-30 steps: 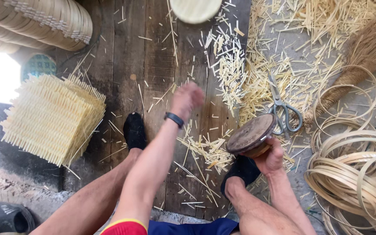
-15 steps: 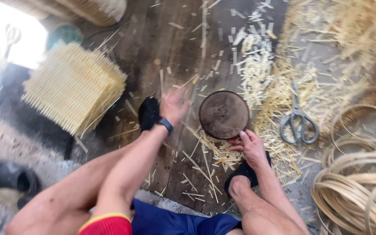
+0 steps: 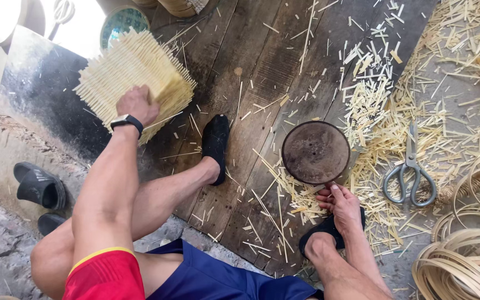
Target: The person sits on the floor and repeatedly assembles small circular bamboo trays. They place a woven bamboo mat onto a round wooden mold, add a thin bamboo ring around the edge, and trim the excess mat with shears. The finished trays are stacked nearby.
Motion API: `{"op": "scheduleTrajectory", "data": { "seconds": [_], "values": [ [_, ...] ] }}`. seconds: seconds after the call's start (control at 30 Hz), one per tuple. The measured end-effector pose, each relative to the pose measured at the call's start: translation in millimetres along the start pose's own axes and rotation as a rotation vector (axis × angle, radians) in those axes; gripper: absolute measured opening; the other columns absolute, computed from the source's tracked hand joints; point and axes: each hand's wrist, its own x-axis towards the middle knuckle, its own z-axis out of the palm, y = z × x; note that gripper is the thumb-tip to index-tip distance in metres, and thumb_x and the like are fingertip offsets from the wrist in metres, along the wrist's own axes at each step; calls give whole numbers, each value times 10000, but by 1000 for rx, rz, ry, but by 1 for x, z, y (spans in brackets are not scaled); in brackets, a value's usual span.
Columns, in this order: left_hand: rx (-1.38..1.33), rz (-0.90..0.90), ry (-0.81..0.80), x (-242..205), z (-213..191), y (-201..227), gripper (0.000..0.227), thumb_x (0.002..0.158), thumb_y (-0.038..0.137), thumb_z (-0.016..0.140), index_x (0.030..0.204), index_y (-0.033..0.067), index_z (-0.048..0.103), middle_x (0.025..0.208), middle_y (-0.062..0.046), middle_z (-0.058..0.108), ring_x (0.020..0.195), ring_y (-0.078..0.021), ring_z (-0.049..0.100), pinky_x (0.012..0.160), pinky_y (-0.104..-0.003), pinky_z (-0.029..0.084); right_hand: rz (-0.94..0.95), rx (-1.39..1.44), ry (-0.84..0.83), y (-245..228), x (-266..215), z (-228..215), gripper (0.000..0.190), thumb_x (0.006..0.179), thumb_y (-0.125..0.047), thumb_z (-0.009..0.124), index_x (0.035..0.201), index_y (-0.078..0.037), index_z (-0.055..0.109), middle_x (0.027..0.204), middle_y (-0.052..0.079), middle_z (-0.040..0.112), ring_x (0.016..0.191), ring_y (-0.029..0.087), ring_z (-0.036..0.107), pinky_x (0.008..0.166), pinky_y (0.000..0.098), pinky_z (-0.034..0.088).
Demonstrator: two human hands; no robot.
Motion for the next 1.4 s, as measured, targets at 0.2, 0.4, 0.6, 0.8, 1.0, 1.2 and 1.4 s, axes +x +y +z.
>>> {"op": "scheduleTrajectory", "data": {
  "seconds": [0.2, 0.4, 0.6, 0.8, 1.0, 1.2, 1.4],
  "values": [
    [-134, 400, 360, -6, 5, 59, 230, 906, 164, 633, 1100, 39, 629, 1041, -168, 688, 972, -369, 678, 800, -501, 550, 8, -22, 17, -1, 2, 2, 340, 1046, -243, 559, 1216, 45, 620, 966, 170, 702, 829, 258, 721, 675, 331, 582],
    [-123, 606, 154, 4, 34, 98, 281, 778, 264, 824, 958, 81, 710, 1070, -133, 739, 1079, -342, 679, 879, -459, 548, -20, 37, -35, 4, 2, -5, 334, 1039, -238, 560, 1201, 49, 617, 961, 155, 706, 830, 253, 732, 684, 331, 592],
    [-345, 599, 202, 30, 37, 86, 539, 685, 311, 888, 1123, 36, 736, 1114, -167, 722, 1017, -337, 669, 872, -441, 540, -59, 29, -66, 12, 4, -9, 313, 1051, -215, 561, 1217, 42, 630, 960, 146, 704, 817, 232, 717, 690, 320, 586],
    [-150, 87, 383, 43, 39, 46, 284, 853, 220, 796, 1063, 33, 757, 1148, -212, 647, 1022, -407, 617, 865, -504, 509, -62, 24, -63, 7, -1, -6, 327, 1045, -220, 565, 1221, 48, 634, 959, 146, 710, 818, 229, 712, 698, 327, 594],
    [-63, 61, 316, 63, 48, 24, 77, 870, 141, 750, 894, 99, 810, 1124, -178, 650, 1090, -405, 610, 922, -488, 518, -50, -3, -57, 2, -5, -4, 318, 1045, -205, 562, 1220, 49, 640, 962, 150, 709, 827, 225, 709, 707, 323, 595],
    [-221, 96, 323, 66, 44, 12, 286, 804, 229, 834, 1049, 96, 772, 1073, -195, 655, 1009, -405, 630, 896, -494, 502, -71, -9, -50, 3, -5, -1, 309, 1044, -190, 566, 1216, 56, 640, 948, 153, 706, 815, 226, 714, 694, 321, 595],
    [-373, -7, 371, 42, 6, 37, 140, 776, 199, 888, 866, 117, 817, 1085, -176, 663, 1012, -350, 636, 894, -447, 517, -52, 28, -55, 7, 0, -7, 299, 1044, -182, 558, 1214, 51, 638, 942, 152, 708, 798, 230, 709, 689, 324, 599]
  ]
}}
